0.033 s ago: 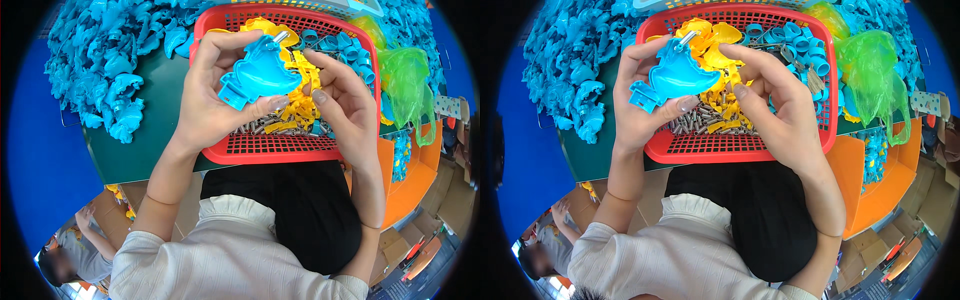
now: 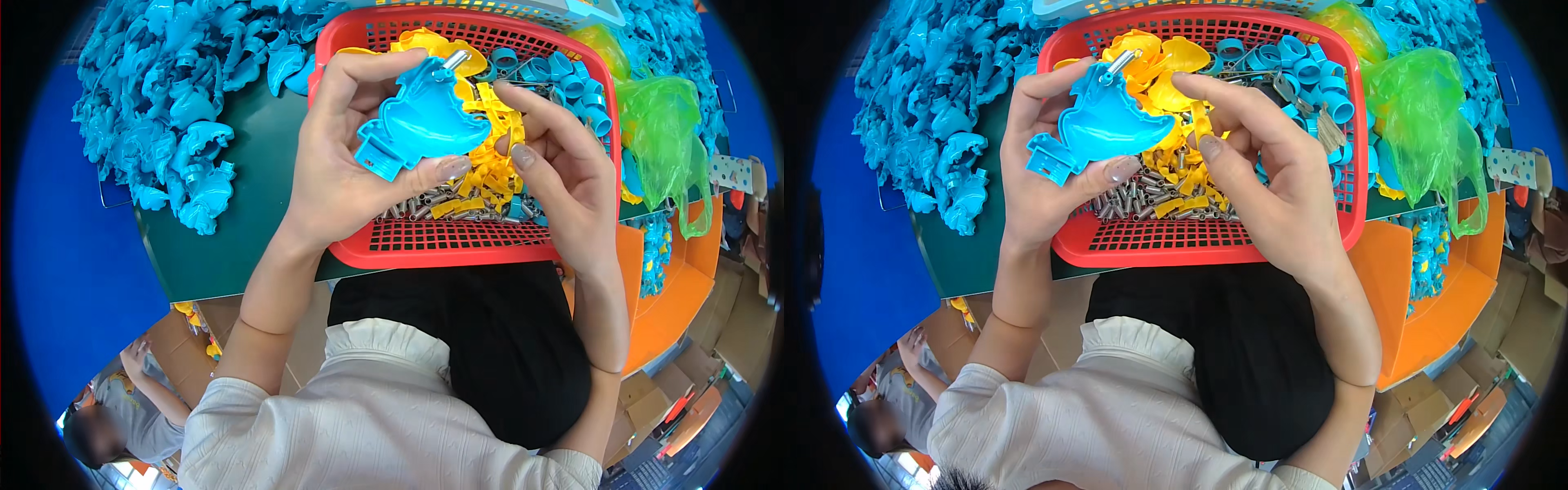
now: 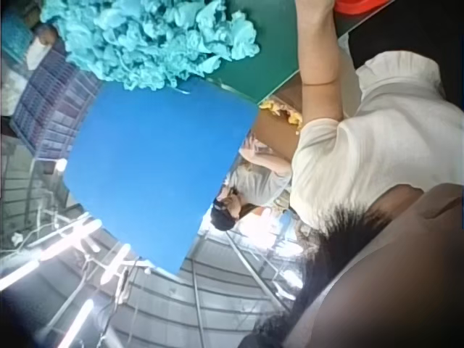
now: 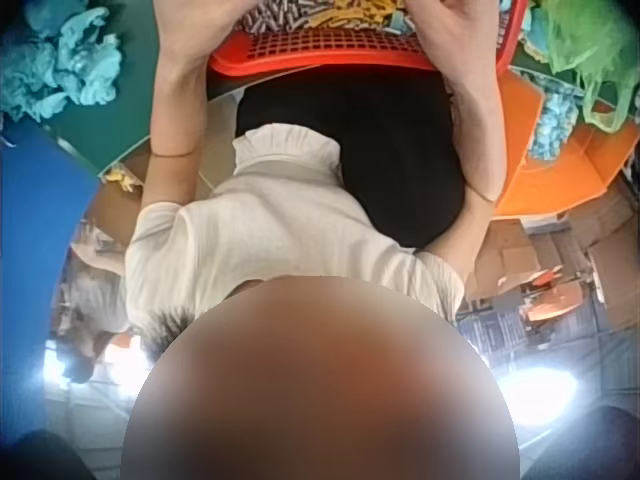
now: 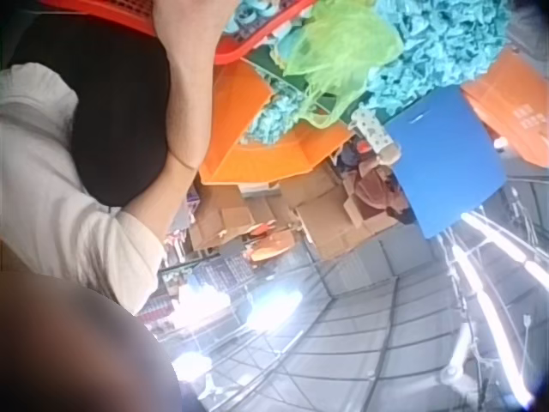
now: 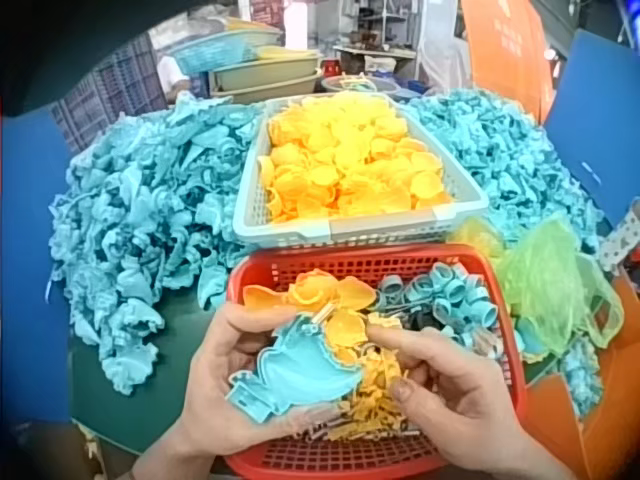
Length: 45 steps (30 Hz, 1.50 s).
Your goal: Assembling plastic toy fish by snapping pieces together.
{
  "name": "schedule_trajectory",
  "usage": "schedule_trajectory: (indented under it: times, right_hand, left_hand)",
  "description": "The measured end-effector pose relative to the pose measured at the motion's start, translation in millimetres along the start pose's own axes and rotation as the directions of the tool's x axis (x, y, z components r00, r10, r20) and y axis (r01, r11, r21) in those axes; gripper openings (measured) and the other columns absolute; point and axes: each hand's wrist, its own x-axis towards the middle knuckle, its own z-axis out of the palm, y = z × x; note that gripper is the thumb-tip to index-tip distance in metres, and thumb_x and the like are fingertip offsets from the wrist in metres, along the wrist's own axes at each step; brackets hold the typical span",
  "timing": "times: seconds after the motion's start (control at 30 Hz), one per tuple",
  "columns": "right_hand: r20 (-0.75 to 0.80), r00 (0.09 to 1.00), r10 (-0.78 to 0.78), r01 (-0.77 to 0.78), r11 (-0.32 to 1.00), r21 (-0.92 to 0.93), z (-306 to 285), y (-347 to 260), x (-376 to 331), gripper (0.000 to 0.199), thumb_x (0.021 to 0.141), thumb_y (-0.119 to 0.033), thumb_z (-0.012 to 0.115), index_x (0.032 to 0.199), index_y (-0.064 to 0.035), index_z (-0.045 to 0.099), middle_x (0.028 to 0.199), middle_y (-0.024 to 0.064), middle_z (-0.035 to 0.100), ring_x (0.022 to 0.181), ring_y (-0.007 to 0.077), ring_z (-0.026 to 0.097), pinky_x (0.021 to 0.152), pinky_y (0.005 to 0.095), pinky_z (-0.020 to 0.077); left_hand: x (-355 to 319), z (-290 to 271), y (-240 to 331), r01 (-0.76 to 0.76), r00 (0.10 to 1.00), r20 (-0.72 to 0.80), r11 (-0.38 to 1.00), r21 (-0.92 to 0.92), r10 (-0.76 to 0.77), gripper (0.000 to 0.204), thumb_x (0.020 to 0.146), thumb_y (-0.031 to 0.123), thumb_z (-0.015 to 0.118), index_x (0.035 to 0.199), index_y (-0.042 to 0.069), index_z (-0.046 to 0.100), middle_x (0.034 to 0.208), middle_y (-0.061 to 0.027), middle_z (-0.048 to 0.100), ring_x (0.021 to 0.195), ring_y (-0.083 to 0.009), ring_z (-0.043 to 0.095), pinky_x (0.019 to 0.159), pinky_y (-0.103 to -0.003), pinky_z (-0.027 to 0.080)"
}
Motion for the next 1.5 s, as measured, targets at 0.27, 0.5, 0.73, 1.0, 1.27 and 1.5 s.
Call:
schedule_trajectory:
  times: [0.27,0.5,0.73,1.0,1.27,1.5]
  right_hand:
    - [-0.208,0.978,0.021,0.024,0.977,0.211,4.7,-6.1,0.8,0.018,0.082,-0.002,0.062,0.100,-0.0003,0.059,0.093,0.0054,0.059,0.073,0.0061,0.050,0.067,0.0196,0.0412]
    - [-0.224,0.965,-0.133,0.141,0.990,0.020,20.5,1.7,11.5,0.011,0.079,0.001,0.065,0.090,0.0001,0.061,0.092,0.0054,0.058,0.083,0.0086,0.054,0.074,0.0213,0.0436]
    - [-0.235,0.957,-0.170,0.169,0.985,-0.023,18.8,5.4,11.9,0.010,0.079,0.001,0.064,0.089,0.0003,0.061,0.092,0.0056,0.058,0.082,0.0084,0.054,0.071,0.0211,0.0432]
    - [-0.235,0.953,-0.189,0.201,0.979,0.028,25.0,7.6,11.6,0.010,0.078,0.002,0.066,0.087,0.0005,0.061,0.092,0.0067,0.059,0.080,0.0098,0.055,0.071,0.0223,0.0434]
    - [-0.130,0.991,0.011,0.000,0.997,0.083,17.3,-2.9,10.0,0.012,0.077,-0.008,0.070,0.084,-0.0029,0.062,0.079,0.0013,0.061,0.072,0.0068,0.054,0.063,0.0203,0.0425]
    - [-0.062,0.987,0.149,-0.120,0.933,0.339,21.4,-6.7,7.2,0.015,0.080,-0.012,0.069,0.082,-0.0001,0.059,0.080,0.0028,0.061,0.072,0.0049,0.054,0.066,0.0183,0.0441]
  left_hand:
    - [-2.5,5.9,0.0,-0.036,0.999,0.020,0.999,0.038,0.035,0.066,0.065,0.007,0.078,0.118,-0.001,0.040,0.106,-0.0118,0.053,0.096,-0.0177,0.058,0.081,-0.028,0.050]
    - [-3.0,4.7,3.2,-0.054,0.997,0.058,0.997,0.051,0.051,0.062,0.065,0.001,0.078,0.114,0.001,0.040,0.105,-0.0117,0.053,0.097,-0.0164,0.058,0.082,-0.028,0.051]
    - [-4.0,5.3,4.6,-0.002,0.999,0.052,0.998,0.063,-0.001,0.061,0.064,0.003,0.079,0.112,0.001,0.041,0.106,-0.0117,0.053,0.096,-0.0151,0.058,0.081,-0.027,0.051]
    - [-4.5,7.4,3.1,-0.027,0.999,0.018,1.000,0.011,0.027,0.061,0.064,0.004,0.080,0.113,0.000,0.043,0.104,-0.0115,0.055,0.098,-0.0163,0.058,0.084,-0.028,0.050]
    - [-5.1,1.2,7.1,-0.048,0.996,0.073,0.999,-0.003,0.048,0.065,0.062,0.003,0.081,0.116,-0.001,0.044,0.111,-0.0128,0.055,0.101,-0.0164,0.057,0.087,-0.029,0.049]
    - [-6.2,-3.9,5.7,0.023,0.993,0.115,1.000,-0.021,-0.020,0.072,0.059,0.012,0.082,0.119,-0.003,0.046,0.111,-0.0120,0.055,0.101,-0.0175,0.056,0.088,-0.030,0.046]
